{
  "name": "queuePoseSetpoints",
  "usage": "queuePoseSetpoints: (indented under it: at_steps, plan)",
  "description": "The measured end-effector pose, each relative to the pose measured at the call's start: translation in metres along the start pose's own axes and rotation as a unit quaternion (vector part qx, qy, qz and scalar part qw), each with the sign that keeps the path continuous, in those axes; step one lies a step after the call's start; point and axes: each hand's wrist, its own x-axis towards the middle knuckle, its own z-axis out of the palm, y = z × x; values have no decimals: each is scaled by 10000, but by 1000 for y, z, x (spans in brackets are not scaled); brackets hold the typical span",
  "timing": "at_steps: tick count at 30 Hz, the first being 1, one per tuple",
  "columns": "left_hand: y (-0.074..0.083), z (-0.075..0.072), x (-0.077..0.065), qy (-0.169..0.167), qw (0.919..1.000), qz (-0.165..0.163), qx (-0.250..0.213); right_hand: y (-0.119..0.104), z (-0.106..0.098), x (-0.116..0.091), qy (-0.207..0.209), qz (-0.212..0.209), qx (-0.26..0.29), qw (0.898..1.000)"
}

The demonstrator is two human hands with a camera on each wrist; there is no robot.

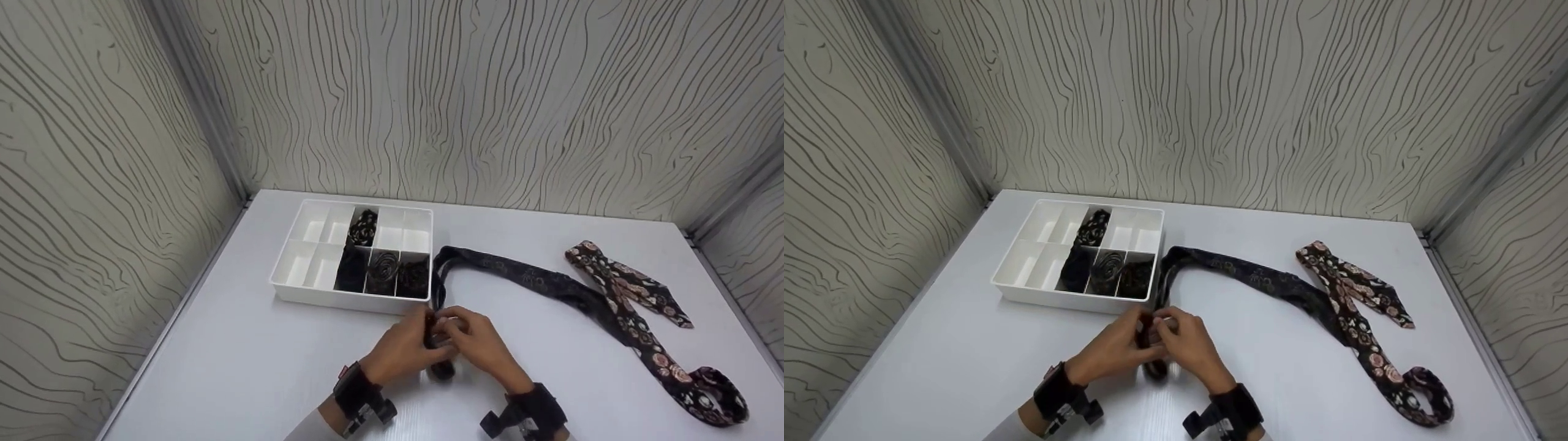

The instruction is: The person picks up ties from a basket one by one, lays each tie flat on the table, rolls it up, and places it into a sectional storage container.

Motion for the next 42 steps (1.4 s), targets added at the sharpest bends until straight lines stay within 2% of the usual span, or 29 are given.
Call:
queuePoseSetpoints:
  at_steps: [2, 4, 6, 7, 10, 13, 16, 21, 25, 29, 33, 35, 39, 42]
  plan:
    - [-3, 2, -1, 120, 9998, -135, 70, 2, -2, -2, -302, -38, 221, 9993]
    - [-6, 2, -4, 240, 9994, -186, 151, 4, -6, -2, -256, -62, 109, 9996]
    - [-9, 1, -7, 270, 9993, -185, 199, 6, -11, -2, 198, -14, -391, 9990]
    - [-11, 0, -9, 253, 9993, -191, 207, 8, -15, -2, 541, 4, -770, 9956]
    - [-15, -4, -13, 195, 9994, -171, 247, 20, -34, -3, 1470, 65, -1854, 9716]
    - [-21, -10, -19, 163, 9990, -63, 405, 42, -62, -6, 2074, 33, -2623, 9424]
    - [-28, -19, -27, 293, 9985, 0, 469, 65, -94, -13, 2210, 158, -3082, 9252]
    - [-44, -39, -40, 671, 9972, -95, 330, 95, -139, -34, 1986, 701, -3529, 9116]
    - [-62, -58, -51, 839, 9956, -254, 339, 107, -163, -48, 1920, 952, -3636, 9066]
    - [-77, -78, -61, 810, 9952, -496, 215, 111, -178, -54, 2030, 725, -3820, 8987]
    - [-86, -94, -69, 800, 9932, -843, -103, 112, -186, -56, 2046, 495, -4000, 8920]
    - [-89, -99, -72, 907, 9910, -950, -253, 112, -188, -57, 1965, 484, -3980, 8948]
    - [-93, -106, -75, 1259, 9857, -1041, -403, 105, -197, -60, 1543, 686, -3784, 9101]
    - [-96, -112, -75, 1544, 9779, -1217, -714, 97, -207, -59, 1254, 843, -3653, 9186]
